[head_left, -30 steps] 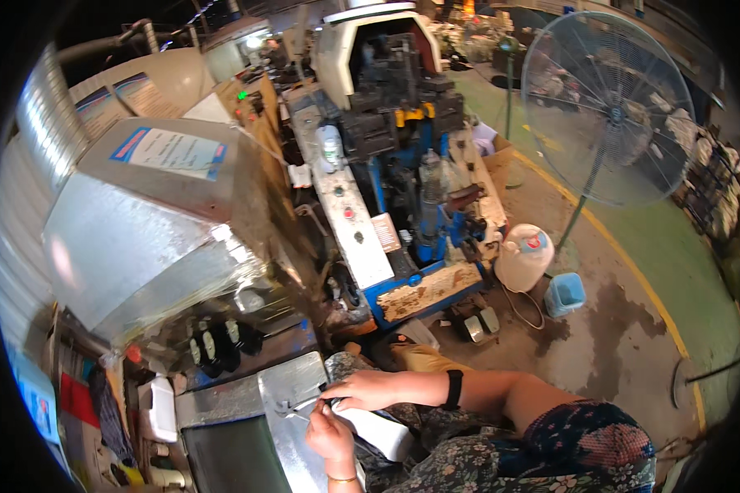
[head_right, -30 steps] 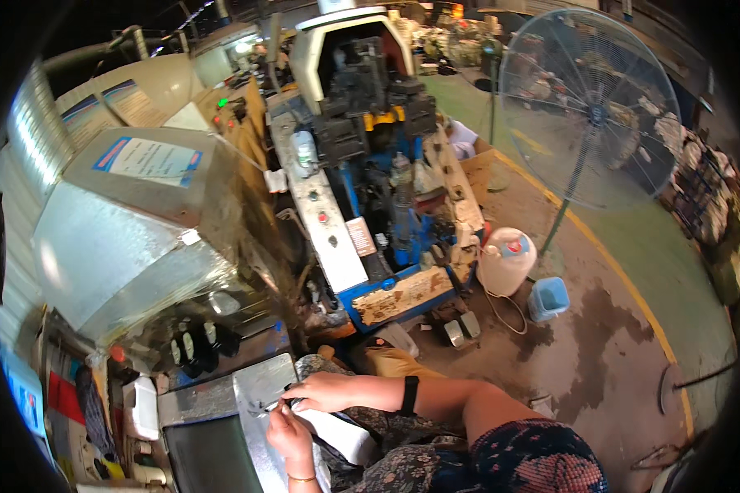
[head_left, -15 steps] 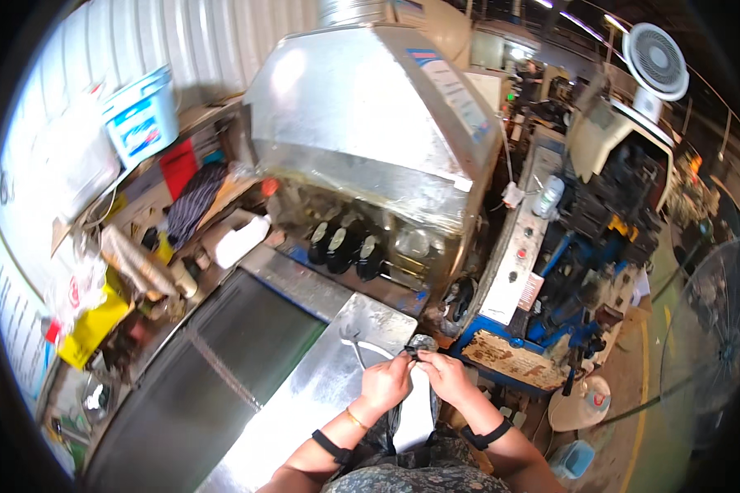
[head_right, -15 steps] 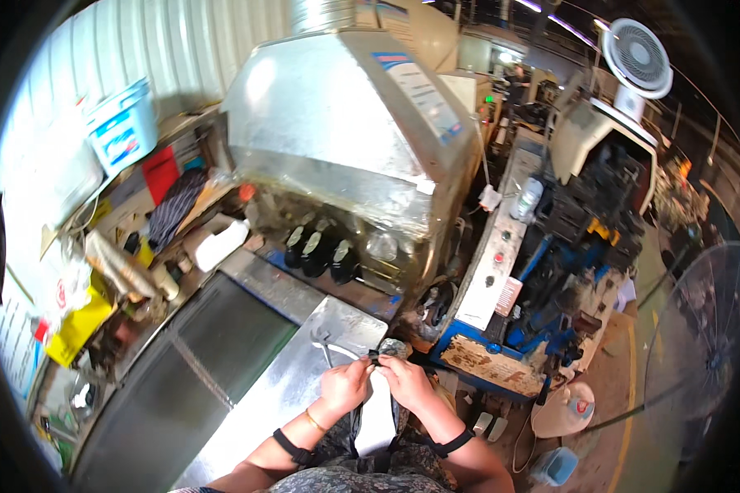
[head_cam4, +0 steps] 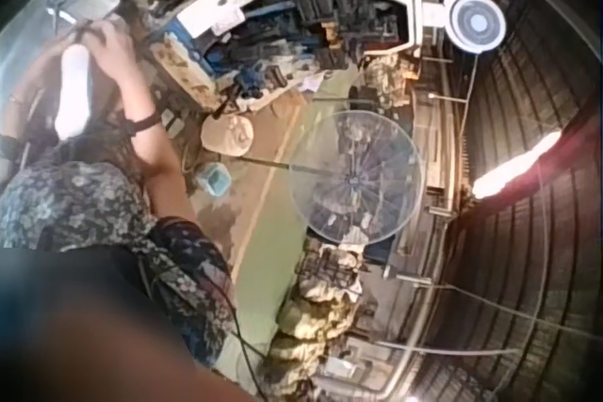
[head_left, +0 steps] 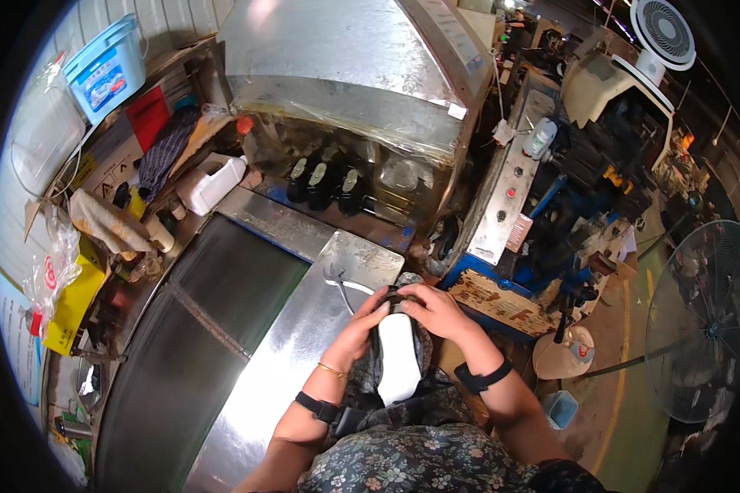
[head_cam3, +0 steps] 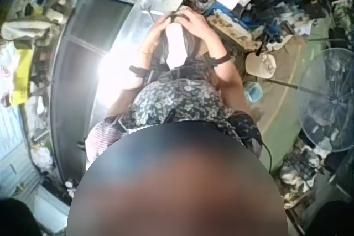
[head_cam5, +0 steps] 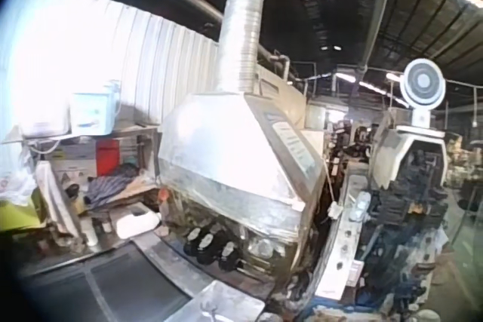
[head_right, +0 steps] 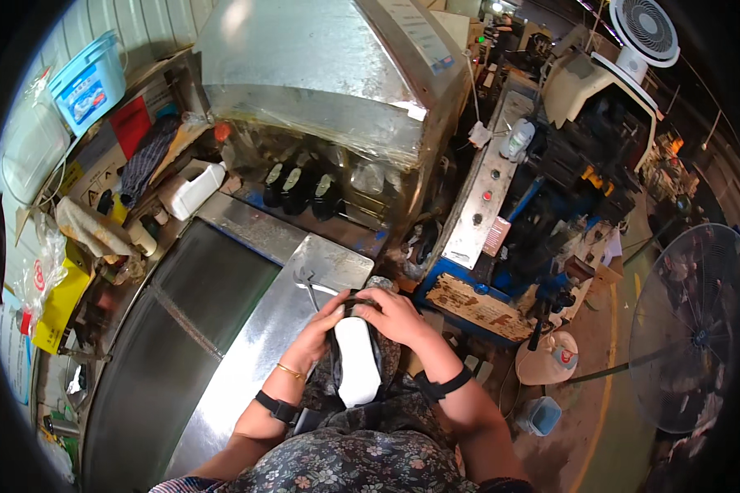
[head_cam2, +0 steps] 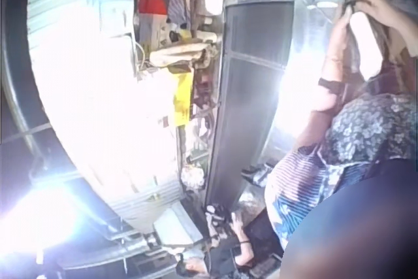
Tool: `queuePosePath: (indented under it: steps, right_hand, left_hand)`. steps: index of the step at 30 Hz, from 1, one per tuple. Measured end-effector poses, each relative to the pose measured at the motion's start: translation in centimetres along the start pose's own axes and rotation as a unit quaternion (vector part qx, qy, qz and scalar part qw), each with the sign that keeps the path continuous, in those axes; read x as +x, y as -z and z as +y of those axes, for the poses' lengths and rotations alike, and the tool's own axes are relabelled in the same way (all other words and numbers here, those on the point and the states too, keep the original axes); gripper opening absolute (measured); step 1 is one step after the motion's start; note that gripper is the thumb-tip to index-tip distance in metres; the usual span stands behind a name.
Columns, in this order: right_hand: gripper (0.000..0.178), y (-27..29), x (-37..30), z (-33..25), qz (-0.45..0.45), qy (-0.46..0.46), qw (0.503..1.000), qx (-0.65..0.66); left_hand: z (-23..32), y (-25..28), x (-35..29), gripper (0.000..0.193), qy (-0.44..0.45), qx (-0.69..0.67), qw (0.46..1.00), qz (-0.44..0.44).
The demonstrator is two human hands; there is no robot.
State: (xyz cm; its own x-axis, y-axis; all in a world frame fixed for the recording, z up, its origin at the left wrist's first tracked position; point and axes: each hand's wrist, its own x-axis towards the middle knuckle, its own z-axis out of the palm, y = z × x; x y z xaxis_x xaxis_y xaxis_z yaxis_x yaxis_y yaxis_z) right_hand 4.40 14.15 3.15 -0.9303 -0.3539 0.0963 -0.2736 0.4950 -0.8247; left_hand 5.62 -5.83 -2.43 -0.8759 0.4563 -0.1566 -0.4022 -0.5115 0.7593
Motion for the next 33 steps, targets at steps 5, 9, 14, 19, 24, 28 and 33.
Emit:
queuePosePath:
  steps: [5, 9, 14, 19, 24, 28, 33]
  right_hand:
    - [0.062, 0.8, 1.2, -0.6, -0.149, -0.017, 0.989, -0.011]
    - [0.067, 0.5, 1.1, 0.1, -0.173, 0.004, 0.985, 0.018]
    - [0.067, -1.1, 1.7, 0.6, -0.152, -0.032, 0.987, -0.033]
    - [0.058, -2.2, 0.9, 1.2, -0.094, -0.073, 0.986, 0.115]
    - [0.050, -3.4, -1.4, -0.8, -0.017, -0.030, 0.998, 0.060]
    - [0.048, -4.0, -3.5, -0.8, 0.072, 0.018, 0.997, -0.001]
    - [0.051, -4.1, -4.0, 0.4, 0.099, -0.062, 0.986, 0.120]
  left_hand:
    - [0.8, 1.6, -0.7, 0.076, 0.002, 0.018, 0.998, -0.062]
    - [1.8, 0.8, -1.4, 0.099, 0.002, 0.127, 0.989, -0.079]
    - [1.0, 0.6, 0.0, 0.105, -0.042, 0.238, 0.970, -0.035]
    - [1.0, -0.2, 0.7, 0.102, 0.006, 0.155, 0.987, -0.048]
    - [-1.9, 0.4, -0.7, 0.096, -0.094, 0.279, 0.954, -0.049]
    - [-3.3, -0.7, -1.7, 0.092, -0.190, 0.461, 0.867, 0.010]
    - [-1.7, -0.9, 0.1, 0.088, -0.175, 0.476, 0.862, 0.008]
